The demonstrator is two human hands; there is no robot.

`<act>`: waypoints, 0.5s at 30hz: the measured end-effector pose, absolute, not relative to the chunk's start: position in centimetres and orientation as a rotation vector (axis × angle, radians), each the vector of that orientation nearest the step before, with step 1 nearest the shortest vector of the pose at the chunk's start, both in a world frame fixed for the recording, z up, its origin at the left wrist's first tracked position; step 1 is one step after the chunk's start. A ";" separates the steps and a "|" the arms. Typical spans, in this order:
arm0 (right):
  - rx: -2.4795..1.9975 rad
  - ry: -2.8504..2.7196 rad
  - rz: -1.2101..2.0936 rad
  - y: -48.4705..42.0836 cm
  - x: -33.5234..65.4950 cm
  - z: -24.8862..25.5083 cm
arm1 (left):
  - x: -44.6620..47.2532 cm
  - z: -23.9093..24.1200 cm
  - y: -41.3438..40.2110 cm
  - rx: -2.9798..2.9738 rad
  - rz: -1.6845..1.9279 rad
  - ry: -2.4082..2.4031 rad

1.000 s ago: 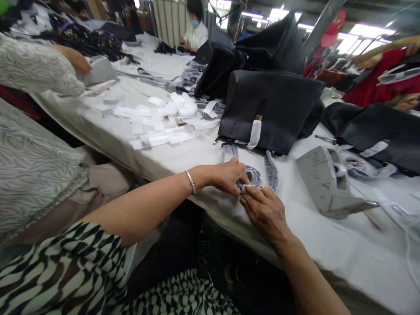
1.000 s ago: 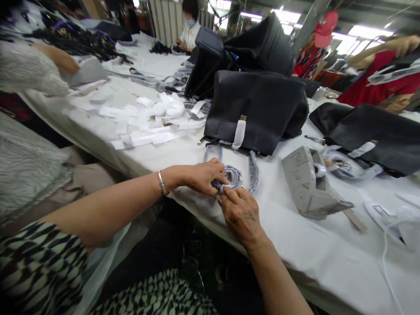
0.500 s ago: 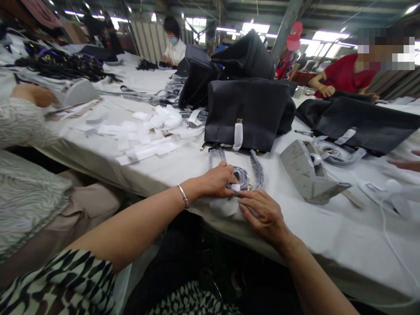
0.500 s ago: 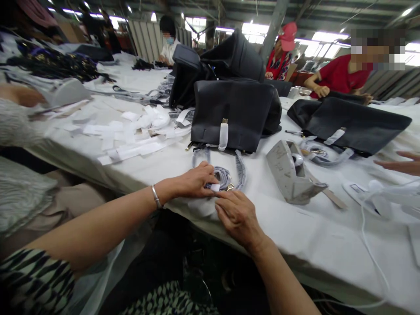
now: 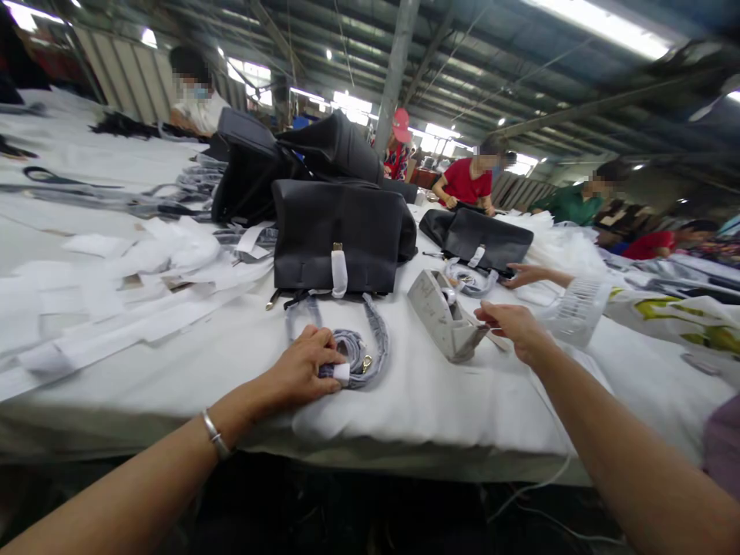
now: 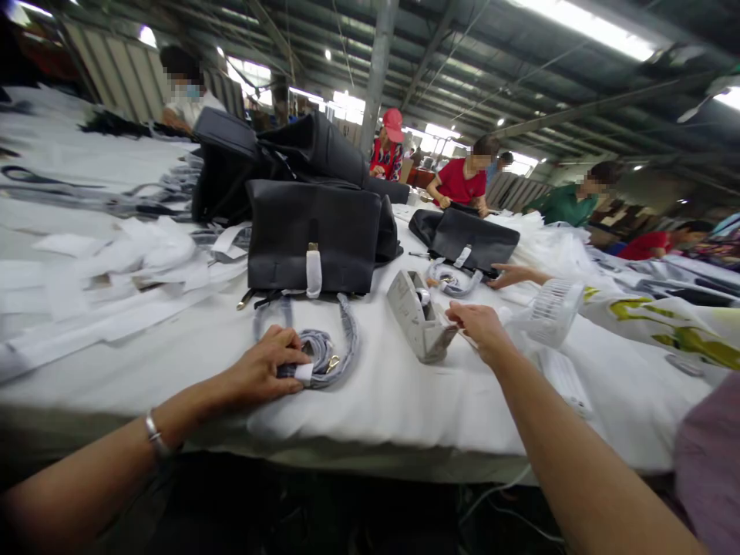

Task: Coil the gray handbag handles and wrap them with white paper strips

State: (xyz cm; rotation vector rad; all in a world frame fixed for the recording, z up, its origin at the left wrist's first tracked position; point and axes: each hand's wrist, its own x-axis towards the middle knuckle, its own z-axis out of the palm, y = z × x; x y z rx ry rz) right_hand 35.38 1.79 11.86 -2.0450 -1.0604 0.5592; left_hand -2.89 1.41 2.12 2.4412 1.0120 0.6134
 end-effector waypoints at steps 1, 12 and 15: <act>-2.085 -1.053 0.606 2.4 34.9 12.2 | -2.9 2.1 1.4 2.437 0.616 1.019; -2.142 -0.996 0.742 4.0 33.7 12.1 | -3.0 1.4 1.8 2.455 0.639 1.044; -2.101 -1.006 0.725 3.8 33.9 11.8 | -3.0 1.6 1.7 2.456 0.630 1.052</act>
